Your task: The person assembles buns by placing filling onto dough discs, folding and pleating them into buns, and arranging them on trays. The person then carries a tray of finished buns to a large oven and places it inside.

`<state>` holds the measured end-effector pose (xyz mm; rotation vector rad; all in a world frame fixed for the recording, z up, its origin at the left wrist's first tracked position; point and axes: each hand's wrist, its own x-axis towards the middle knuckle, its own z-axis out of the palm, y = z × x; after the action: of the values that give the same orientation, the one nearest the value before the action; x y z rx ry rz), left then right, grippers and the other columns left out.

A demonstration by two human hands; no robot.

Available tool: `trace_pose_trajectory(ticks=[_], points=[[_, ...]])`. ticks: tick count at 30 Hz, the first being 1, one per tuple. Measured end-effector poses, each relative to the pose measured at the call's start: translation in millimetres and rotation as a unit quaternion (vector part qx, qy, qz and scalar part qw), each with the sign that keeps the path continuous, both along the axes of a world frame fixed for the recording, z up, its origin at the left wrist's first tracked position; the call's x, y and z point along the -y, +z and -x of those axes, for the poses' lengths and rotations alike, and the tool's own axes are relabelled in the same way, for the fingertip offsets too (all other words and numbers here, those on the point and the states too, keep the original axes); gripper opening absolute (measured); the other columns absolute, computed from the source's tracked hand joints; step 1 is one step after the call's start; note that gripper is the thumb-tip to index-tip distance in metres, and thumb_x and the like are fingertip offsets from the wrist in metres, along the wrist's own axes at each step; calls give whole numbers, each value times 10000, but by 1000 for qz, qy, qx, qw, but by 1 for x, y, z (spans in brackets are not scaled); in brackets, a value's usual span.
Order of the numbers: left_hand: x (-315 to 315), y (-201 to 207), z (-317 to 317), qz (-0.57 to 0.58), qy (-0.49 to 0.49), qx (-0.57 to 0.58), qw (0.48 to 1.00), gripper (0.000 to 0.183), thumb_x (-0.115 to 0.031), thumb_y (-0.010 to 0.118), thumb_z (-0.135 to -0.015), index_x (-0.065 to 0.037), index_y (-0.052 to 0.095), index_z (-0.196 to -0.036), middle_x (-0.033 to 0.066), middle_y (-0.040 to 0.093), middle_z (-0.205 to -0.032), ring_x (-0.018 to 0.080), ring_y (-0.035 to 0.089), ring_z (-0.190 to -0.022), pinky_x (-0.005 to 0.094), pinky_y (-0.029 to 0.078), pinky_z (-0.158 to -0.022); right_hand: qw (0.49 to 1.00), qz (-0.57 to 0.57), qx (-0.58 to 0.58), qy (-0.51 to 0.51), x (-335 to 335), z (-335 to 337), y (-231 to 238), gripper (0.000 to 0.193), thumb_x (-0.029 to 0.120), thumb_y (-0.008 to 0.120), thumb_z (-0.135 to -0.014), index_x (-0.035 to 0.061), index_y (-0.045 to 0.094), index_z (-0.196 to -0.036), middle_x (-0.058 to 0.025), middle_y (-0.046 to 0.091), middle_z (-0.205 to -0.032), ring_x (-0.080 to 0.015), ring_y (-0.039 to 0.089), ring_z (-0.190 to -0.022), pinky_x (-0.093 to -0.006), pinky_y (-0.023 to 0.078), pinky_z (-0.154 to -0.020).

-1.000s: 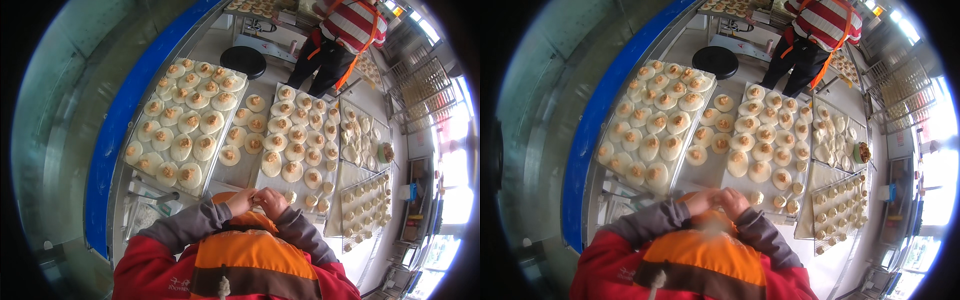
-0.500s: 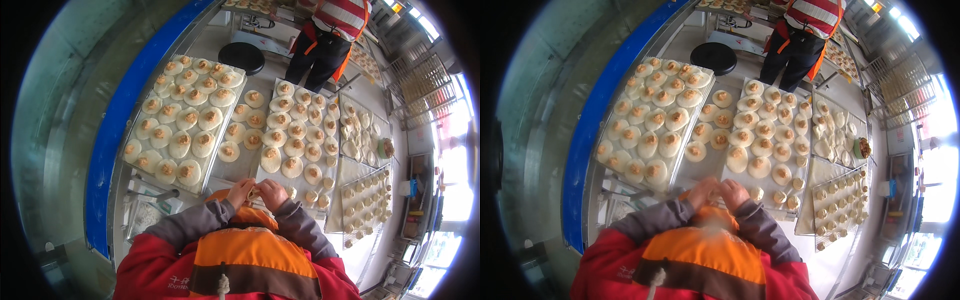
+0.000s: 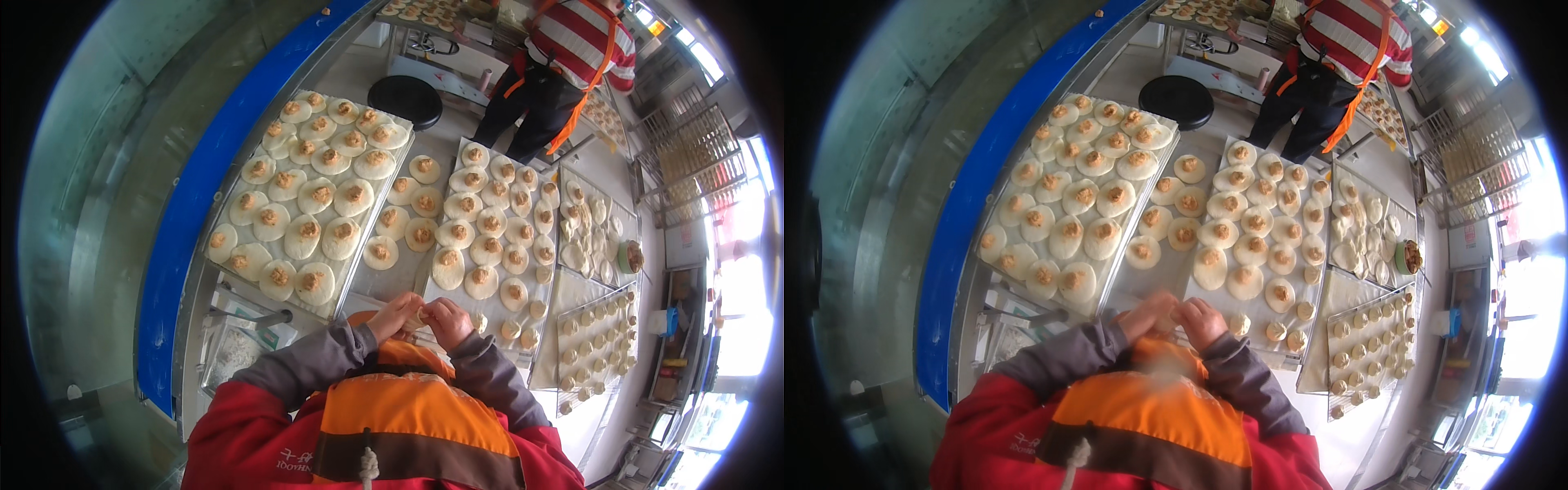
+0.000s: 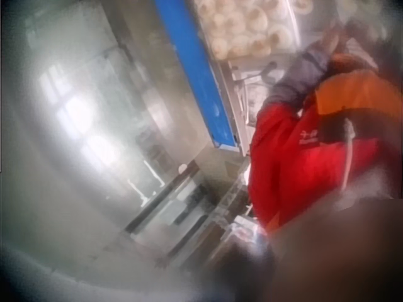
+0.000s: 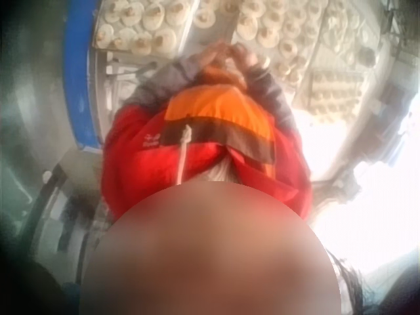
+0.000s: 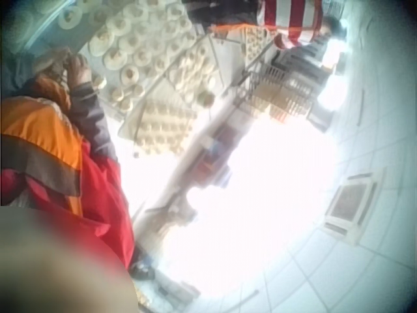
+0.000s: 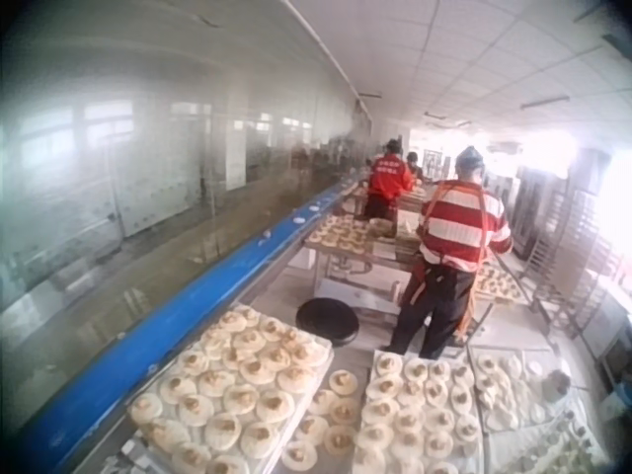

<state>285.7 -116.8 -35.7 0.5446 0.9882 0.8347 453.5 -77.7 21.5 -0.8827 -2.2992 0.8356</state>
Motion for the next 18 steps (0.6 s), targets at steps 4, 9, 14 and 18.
trace_pose_trajectory(ticks=[4,9,14,18], points=[[-3,6,4,-6,-42,-14,999,484,-552,373,-987,-101,537,-1049,17,549,-726,87,517,-504,214,377,-399,999,-44,13,22,-2,-1,-3,132,32,645,-759,50,586,-875,-107,577,-795,-308,598,-743,-398,502,-647],[2,13,7,-10,-5,26,1000,491,-569,362,-982,-120,530,-1087,13,537,-712,81,491,-469,204,348,-383,999,-35,-3,9,-4,-1,-4,122,33,650,-750,55,588,-853,-112,584,-809,-310,596,-751,-399,499,-651],[1,7,16,-54,-17,2,998,462,-555,393,-981,-123,526,-1078,20,534,-716,76,479,-472,198,357,-399,999,-34,-13,16,-6,9,-1,110,36,665,-755,45,586,-831,-120,582,-780,-323,592,-723,-392,498,-611],[6,9,39,-118,-21,-27,992,462,-549,394,-983,-110,532,-1030,15,529,-639,80,456,-421,204,350,-387,1000,-9,-17,3,0,30,0,113,10,659,-758,42,594,-845,-121,579,-762,-328,591,-701,-388,496,-590]])
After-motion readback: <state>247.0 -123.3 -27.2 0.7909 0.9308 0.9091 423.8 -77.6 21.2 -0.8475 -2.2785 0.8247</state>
